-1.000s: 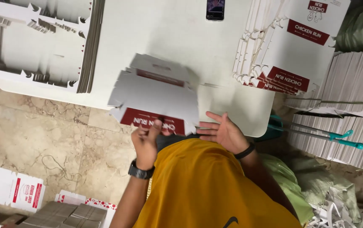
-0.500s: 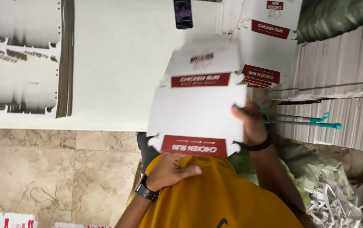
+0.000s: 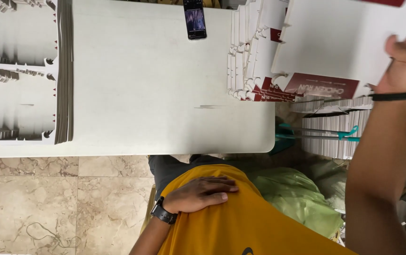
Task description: Manually separating pre-cut box shapes from printed corrugated board sheets and stacking them.
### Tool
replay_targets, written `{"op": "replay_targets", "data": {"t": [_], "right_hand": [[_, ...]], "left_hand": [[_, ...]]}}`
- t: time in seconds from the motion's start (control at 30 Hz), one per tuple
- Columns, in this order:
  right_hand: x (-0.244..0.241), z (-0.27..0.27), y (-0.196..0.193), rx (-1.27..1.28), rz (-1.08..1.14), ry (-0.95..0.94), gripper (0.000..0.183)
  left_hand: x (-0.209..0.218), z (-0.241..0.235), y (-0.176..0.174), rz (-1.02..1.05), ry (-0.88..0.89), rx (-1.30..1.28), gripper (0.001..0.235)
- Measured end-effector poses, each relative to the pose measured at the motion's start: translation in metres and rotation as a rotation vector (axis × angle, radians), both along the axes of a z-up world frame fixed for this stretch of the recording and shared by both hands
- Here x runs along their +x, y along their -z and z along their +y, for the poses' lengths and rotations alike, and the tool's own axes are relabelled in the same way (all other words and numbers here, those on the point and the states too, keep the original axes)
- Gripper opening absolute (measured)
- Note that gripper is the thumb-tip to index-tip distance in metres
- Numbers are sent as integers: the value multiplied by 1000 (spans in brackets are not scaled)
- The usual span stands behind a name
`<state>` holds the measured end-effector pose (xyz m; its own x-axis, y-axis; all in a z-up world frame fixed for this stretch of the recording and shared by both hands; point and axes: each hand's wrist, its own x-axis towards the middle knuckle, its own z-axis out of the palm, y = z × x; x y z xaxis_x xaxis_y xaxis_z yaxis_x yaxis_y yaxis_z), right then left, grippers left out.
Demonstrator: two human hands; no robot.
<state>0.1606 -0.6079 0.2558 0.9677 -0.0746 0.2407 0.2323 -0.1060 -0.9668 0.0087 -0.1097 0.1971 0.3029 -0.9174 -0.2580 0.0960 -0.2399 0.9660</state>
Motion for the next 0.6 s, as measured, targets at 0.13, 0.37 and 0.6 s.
{"op": "replay_targets", "data": {"t": [0.13, 0.37, 0.6], "right_hand": [[25, -21, 85, 216, 579, 421, 24], [36, -34, 156, -656, 936, 578, 51], [85, -62, 180, -612, 848, 609, 59]], "left_hand": [[0, 3, 5, -2, -56, -54, 48], [-23, 66, 70, 200, -902, 199, 49], [-148, 184, 241, 228, -820, 1307, 58]]}}
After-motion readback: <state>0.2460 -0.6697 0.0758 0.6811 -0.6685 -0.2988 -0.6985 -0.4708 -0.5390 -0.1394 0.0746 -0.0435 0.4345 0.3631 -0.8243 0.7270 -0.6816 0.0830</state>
